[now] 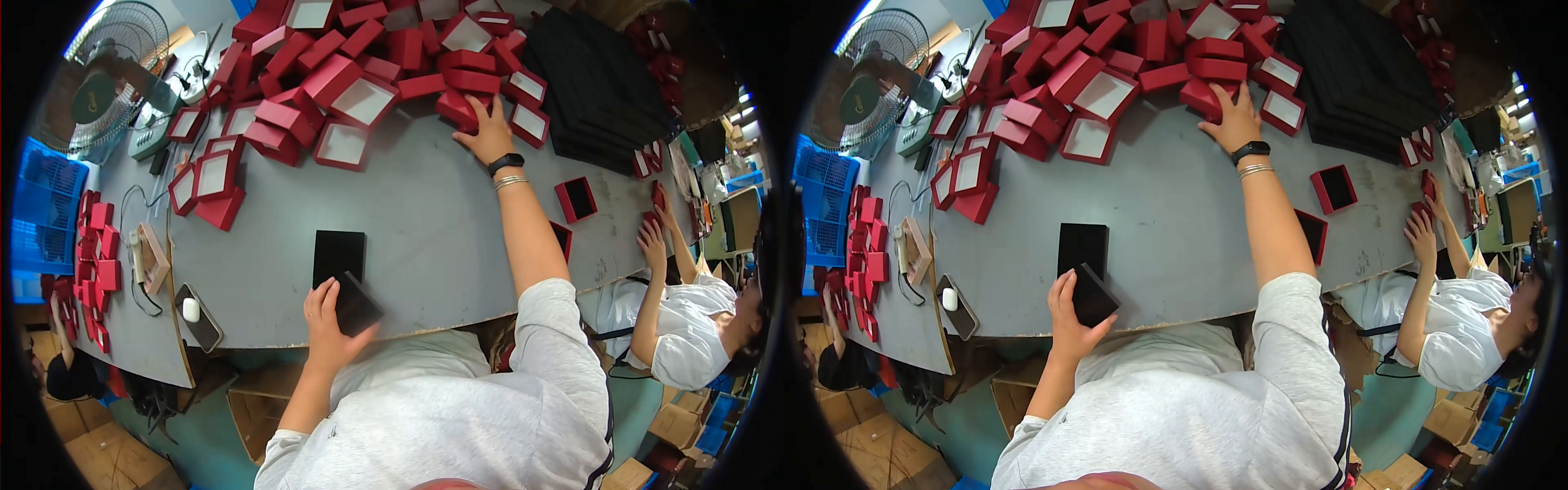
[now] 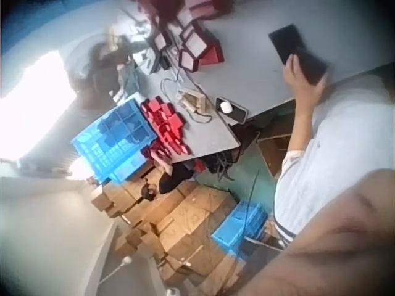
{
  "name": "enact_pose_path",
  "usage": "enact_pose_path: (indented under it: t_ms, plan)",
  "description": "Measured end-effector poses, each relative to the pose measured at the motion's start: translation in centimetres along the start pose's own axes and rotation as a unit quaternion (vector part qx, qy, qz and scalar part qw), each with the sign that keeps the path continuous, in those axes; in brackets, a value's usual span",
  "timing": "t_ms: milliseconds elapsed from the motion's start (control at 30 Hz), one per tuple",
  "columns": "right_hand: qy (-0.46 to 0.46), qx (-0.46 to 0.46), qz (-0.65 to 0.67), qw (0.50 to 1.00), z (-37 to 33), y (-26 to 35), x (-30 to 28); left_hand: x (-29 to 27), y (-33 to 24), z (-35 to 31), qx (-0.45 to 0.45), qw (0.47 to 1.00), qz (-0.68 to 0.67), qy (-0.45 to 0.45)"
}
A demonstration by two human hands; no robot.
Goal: Placing black foam inserts into small red jewelry boxes on a production line.
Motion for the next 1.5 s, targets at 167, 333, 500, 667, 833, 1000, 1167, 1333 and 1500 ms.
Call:
enact_pose_path:
  t_ms: [167,333,500,667,833,1000,1167,1333,1500]
  plan:
    - [-0.036,-0.001,0.034,0.999,0.4,-0.3,0.7,0.6,0.2,0.7,-0.001,0.999,0.037,0.006]
    - [-0.035,-0.075,0.093,0.992,-2.6,-5.3,-1.3,0.9,0.8,0.6,-0.004,0.998,0.061,-0.029]
    - [0.006,-0.148,0.139,0.979,-4.1,-10.4,-4.4,0.9,0.3,0.8,-0.004,0.997,0.079,-0.018]
    - [0.081,-0.136,0.097,0.983,-5.9,-8.6,-6.6,1.2,0.3,0.7,-0.01,0.995,0.097,-0.036]
    - [0.088,-0.164,0.149,0.971,-11.5,-3.4,-4.4,1.3,-0.1,0.5,-0.017,0.995,0.079,-0.057]
    - [0.05,-0.105,0.377,0.919,-20.2,6.5,-4.1,1.4,0.1,0.3,0.015,0.99,0.094,-0.101]
    - [-0.041,-0.033,0.584,0.81,-25.0,9.9,-0.6,0.9,-2.9,0.9,0.083,0.988,0.088,-0.091]
    - [-0.038,0.188,0.673,0.715,-24.6,6.2,-2.8,1.1,-4.9,2.9,0.099,0.992,0.051,-0.05]
    - [0.14,0.253,0.322,0.902,-24.2,-3.3,-2.2,3.0,-8.2,7.2,0.021,0.998,0.043,-0.042]
Point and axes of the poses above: each hand's wrist, its own z-axis towards the middle knuckle, its own x-axis out of the palm, y = z × x, the point moved 1 cm from there along z, towards the middle knuckle, and after that the axes turned 9 degrees about y, right-handed, at the moved point
